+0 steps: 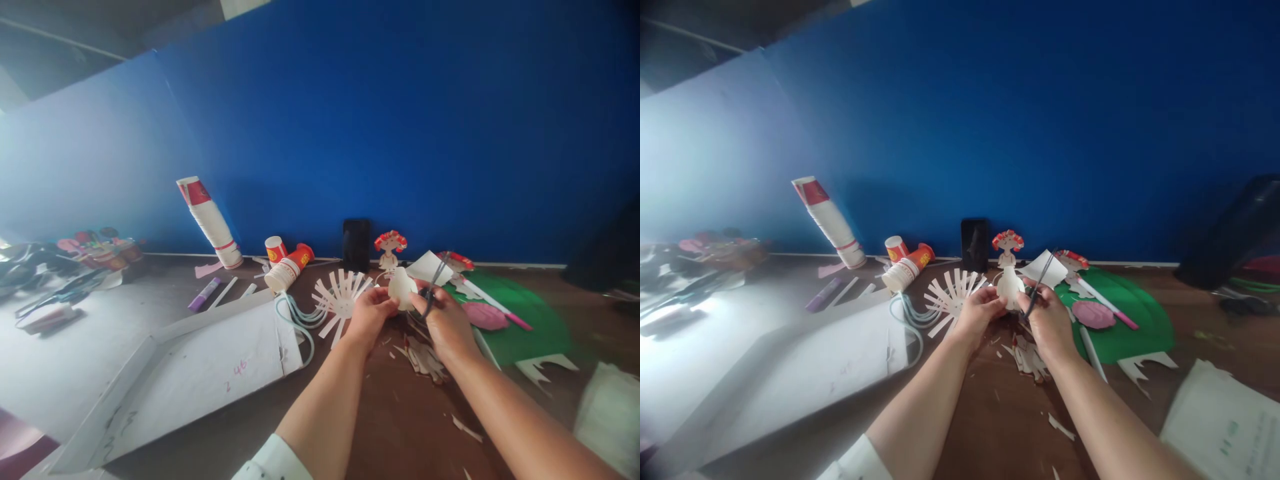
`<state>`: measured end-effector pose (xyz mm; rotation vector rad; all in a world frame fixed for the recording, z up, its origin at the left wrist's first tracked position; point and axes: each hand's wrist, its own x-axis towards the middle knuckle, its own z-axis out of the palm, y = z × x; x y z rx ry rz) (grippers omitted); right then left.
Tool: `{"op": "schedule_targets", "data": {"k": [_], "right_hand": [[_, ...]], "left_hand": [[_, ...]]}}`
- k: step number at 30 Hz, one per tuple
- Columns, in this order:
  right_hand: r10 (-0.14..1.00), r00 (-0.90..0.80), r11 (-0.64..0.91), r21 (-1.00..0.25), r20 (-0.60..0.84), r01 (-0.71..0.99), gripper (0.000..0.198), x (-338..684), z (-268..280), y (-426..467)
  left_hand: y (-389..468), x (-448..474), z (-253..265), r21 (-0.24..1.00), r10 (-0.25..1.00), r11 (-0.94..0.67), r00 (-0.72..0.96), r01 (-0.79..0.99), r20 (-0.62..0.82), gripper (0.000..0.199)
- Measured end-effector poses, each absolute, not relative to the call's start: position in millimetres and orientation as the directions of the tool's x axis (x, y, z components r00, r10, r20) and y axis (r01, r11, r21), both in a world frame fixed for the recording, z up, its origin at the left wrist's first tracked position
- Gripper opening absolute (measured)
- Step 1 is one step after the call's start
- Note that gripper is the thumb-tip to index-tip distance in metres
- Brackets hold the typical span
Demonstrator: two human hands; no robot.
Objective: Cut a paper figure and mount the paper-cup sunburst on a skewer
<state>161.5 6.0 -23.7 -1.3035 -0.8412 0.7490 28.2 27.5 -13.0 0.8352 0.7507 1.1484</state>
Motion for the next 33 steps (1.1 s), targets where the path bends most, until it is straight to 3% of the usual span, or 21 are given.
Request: {"op": "schedule_targets", "data": {"k": [13,33], "right_hand": [[0.882,0.464,0.128,-0.989,0.078,-0.075,0.041,158,-24,2],[0.836,0.541,0.097,-0.995,0.093,0.020,0.041,158,-15,1]], "left_hand": [[30,30,-20,0.855,0.973,0.197,0.204,-0.481,-0.109,0.037],[30,30,-23,0.880,0.971,0.191,0.218,-0.436,-0.102,0.033]]}}
